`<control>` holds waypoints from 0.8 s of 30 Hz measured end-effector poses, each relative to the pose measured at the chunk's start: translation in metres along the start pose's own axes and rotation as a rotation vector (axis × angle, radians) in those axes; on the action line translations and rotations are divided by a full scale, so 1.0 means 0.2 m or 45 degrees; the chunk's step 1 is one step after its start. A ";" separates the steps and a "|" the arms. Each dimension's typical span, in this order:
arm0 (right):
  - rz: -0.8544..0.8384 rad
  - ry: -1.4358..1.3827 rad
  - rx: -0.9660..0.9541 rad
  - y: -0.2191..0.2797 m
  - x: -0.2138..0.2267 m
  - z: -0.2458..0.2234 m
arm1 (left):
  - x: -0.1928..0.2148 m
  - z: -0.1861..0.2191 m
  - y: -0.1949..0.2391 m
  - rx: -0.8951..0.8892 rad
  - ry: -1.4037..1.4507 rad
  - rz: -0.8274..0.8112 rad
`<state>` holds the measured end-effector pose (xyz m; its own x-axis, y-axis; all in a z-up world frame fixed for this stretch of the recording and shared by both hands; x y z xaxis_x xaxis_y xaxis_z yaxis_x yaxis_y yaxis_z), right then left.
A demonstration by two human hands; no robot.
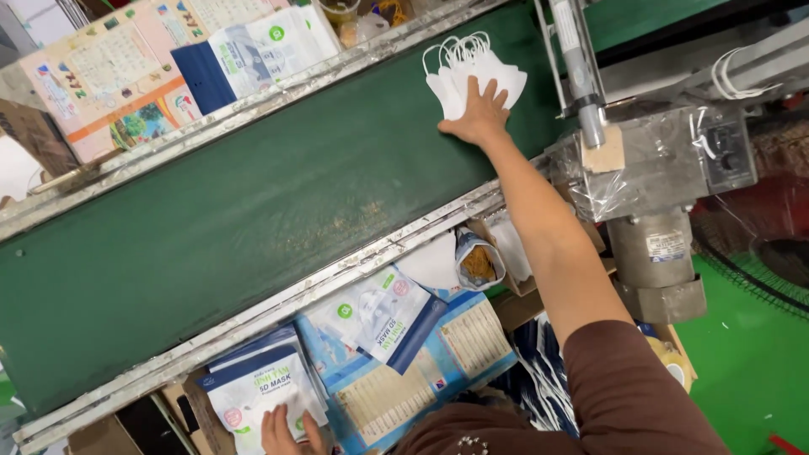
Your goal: Picking face masks from a conveyor belt and placing them into individual plastic packets.
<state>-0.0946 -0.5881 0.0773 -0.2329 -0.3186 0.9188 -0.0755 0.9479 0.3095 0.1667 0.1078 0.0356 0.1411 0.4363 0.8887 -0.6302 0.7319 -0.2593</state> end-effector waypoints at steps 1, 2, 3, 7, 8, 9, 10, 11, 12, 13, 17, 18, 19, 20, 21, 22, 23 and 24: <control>-0.093 0.012 -0.041 0.01 -0.03 0.03 | 0.00 0.02 0.03 0.005 0.031 -0.069; -0.112 0.015 -0.051 0.01 -0.06 0.06 | 0.06 0.16 -0.05 0.008 0.023 -0.089; -0.046 -0.001 0.002 0.00 -0.04 0.06 | 0.11 0.29 -0.15 0.035 0.113 -0.085; 0.106 0.201 0.195 -0.09 -0.17 0.10 | 0.17 0.59 -0.36 -0.019 0.287 -0.076; 0.103 0.203 0.198 -0.11 -0.21 0.13 | 0.18 0.63 -0.40 -0.014 0.285 -0.077; 0.309 0.412 0.332 -0.11 -0.18 0.09 | 0.17 0.66 -0.44 -0.007 0.334 -0.122; 0.518 0.618 0.464 -0.09 -0.17 0.05 | 0.15 0.69 -0.48 0.001 0.383 -0.167; 0.521 0.621 0.478 -0.05 -0.09 0.01 | 0.16 0.71 -0.53 0.011 0.383 -0.157; 0.368 0.493 0.446 -0.02 -0.05 -0.01 | 0.16 0.74 -0.58 0.009 0.432 -0.161; 0.208 0.372 0.416 0.01 -0.01 -0.02 | 0.16 0.77 -0.62 0.015 0.483 -0.168; -0.422 -0.788 0.766 0.56 0.02 -0.46 | 0.05 0.76 -1.04 0.248 0.800 -0.273; -0.673 -1.079 0.866 0.70 -0.06 -0.55 | 0.00 0.78 -1.17 0.191 0.996 -0.301; -0.933 -1.375 0.945 0.85 -0.13 -0.64 | -0.04 0.79 -1.31 0.127 1.186 -0.330; -0.974 -1.381 0.960 0.98 -0.12 -0.73 | -0.04 0.80 -1.40 0.154 1.159 -0.310; -1.042 -1.253 1.022 1.11 -0.10 -0.82 | -0.14 0.82 -1.47 0.327 1.336 -0.520; -1.105 -1.123 1.084 1.24 -0.08 -0.90 | -0.23 0.86 -1.53 0.498 1.514 -0.729; -1.121 -1.119 1.097 1.27 -0.08 -0.92 | -0.20 0.88 -1.54 0.508 1.510 -0.711; -1.050 -1.002 1.035 1.26 -0.10 -0.93 | -0.15 0.92 -1.57 0.438 1.489 -0.659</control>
<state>0.0720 -0.3433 0.1825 -0.3022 -0.9496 0.0834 -0.9259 0.3132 0.2110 0.2188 -0.2317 0.1593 0.8836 0.4667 -0.0374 -0.4406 0.8558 0.2710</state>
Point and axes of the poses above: each hand's wrist, its own y-axis away from the middle knuckle, its own x-axis out of the back of the hand, z = x × y, the point moved 9 cm from there along -y, towards the middle knuckle, and after that the axes turned 2 degrees about -x, right-handed, at the moved point
